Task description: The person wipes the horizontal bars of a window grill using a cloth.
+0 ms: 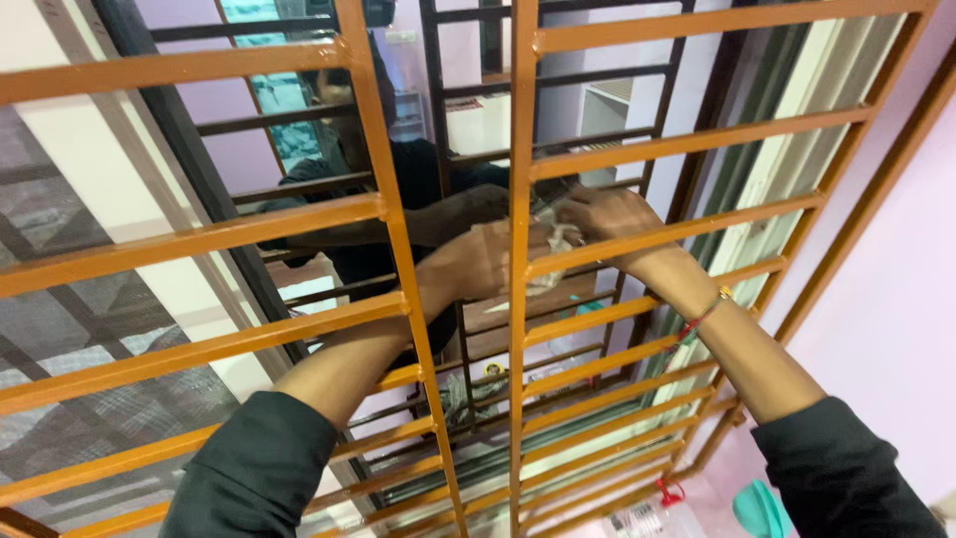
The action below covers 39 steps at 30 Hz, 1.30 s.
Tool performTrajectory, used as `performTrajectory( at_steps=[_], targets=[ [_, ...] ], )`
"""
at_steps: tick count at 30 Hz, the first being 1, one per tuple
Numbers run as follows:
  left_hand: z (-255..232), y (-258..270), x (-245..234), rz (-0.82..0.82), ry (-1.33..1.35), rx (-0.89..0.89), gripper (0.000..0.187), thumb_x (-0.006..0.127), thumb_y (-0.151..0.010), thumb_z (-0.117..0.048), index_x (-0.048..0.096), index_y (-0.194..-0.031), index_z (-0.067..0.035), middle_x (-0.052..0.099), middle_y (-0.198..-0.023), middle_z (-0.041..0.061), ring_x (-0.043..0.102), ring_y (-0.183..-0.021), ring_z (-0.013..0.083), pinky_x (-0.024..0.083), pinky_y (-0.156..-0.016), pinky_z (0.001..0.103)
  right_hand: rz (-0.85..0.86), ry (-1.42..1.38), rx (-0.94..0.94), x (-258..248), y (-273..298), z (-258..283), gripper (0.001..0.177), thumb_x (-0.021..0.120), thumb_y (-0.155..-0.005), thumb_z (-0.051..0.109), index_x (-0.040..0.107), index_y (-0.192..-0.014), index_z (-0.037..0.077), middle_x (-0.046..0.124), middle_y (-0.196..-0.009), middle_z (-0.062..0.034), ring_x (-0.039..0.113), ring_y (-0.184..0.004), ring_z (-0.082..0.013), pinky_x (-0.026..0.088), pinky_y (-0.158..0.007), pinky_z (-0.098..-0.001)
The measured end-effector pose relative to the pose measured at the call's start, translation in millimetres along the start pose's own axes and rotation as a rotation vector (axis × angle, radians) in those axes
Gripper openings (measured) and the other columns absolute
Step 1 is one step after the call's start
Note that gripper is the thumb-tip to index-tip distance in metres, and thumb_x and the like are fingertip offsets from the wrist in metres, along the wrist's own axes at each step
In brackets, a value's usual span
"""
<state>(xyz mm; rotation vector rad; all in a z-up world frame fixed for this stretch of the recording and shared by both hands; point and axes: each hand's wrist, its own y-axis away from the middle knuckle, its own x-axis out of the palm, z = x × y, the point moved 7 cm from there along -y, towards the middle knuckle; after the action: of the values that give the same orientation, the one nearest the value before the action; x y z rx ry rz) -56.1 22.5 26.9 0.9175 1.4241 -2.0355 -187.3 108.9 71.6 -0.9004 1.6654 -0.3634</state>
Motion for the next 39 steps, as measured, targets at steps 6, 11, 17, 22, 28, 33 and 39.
performTrajectory(
  at_steps=[6,11,17,22,28,33,39],
  targets=[
    [-3,7,-9,-0.054,-0.452,0.250,0.029,0.063,-0.098,-0.017,0.070,-0.125,-0.007,0.071,-0.125,0.005,0.062,-0.132,0.0275,0.048,-0.120,0.045,-0.057,-0.195,0.033,-2,-18,18,0.013,0.068,-0.091,0.016,0.065,-0.102,0.010,0.068,-0.102,-0.0040,0.072,-0.086,-0.0271,0.058,-0.070,-0.0407],
    [-8,7,-9,-0.006,-0.488,0.140,0.046,0.062,-0.090,-0.019,0.065,-0.135,-0.009,0.070,-0.133,0.001,0.054,-0.136,0.0225,0.040,-0.119,0.046,-0.033,-0.105,0.151,-8,6,-6,0.026,0.074,-0.090,0.030,0.067,-0.107,0.012,0.069,-0.105,-0.0062,0.070,-0.085,-0.0327,0.056,-0.066,-0.0435],
    [-11,-22,17,0.029,-0.588,0.291,0.055,0.065,-0.086,-0.025,0.061,-0.140,-0.019,0.061,-0.146,-0.001,0.053,-0.137,0.0251,0.040,-0.118,0.040,-0.051,-0.061,0.245,-4,47,-53,0.029,0.076,-0.090,0.034,0.068,-0.106,0.012,0.070,-0.107,-0.0071,0.070,-0.094,-0.0344,0.057,-0.076,-0.0456],
    [-7,-28,13,0.158,-0.513,0.393,0.033,0.064,-0.092,-0.022,0.066,-0.125,-0.020,0.052,-0.154,-0.001,0.048,-0.144,0.0186,0.040,-0.119,0.042,-0.129,-0.059,0.091,5,46,-55,0.027,0.075,-0.091,0.032,0.069,-0.106,0.010,0.070,-0.109,-0.0105,0.070,-0.098,-0.0330,0.059,-0.080,-0.0423],
    [-6,-23,-4,0.423,-0.617,0.294,0.041,0.060,-0.086,-0.020,0.067,-0.126,-0.020,0.049,-0.153,-0.006,0.043,-0.141,0.0189,0.033,-0.116,0.044,-0.155,-0.085,-0.059,-6,31,-38,0.023,0.073,-0.091,0.018,0.067,-0.111,0.009,0.067,-0.106,-0.0110,0.069,-0.100,-0.0301,0.059,-0.073,-0.0411],
    [-27,5,-59,0.556,-0.998,0.036,0.037,0.058,-0.094,-0.029,0.063,-0.130,-0.020,0.044,-0.161,-0.001,0.038,-0.148,0.0173,0.031,-0.120,0.035,-0.105,-0.100,-0.036,-17,36,-68,0.025,0.076,-0.090,0.028,0.066,-0.104,0.011,0.067,-0.099,-0.0074,0.070,-0.084,-0.0312,0.055,-0.062,-0.0437],
    [-58,113,-92,0.692,-0.489,-1.155,0.041,0.046,-0.104,-0.040,0.068,-0.130,-0.017,0.062,-0.138,0.011,0.059,-0.127,0.0307,0.048,-0.109,0.045,-0.024,-0.056,0.093,-9,61,-108,0.027,0.073,-0.092,0.033,0.067,-0.106,0.011,0.067,-0.098,-0.0080,0.069,-0.078,-0.0356,0.054,-0.063,-0.0492]
  ],
)
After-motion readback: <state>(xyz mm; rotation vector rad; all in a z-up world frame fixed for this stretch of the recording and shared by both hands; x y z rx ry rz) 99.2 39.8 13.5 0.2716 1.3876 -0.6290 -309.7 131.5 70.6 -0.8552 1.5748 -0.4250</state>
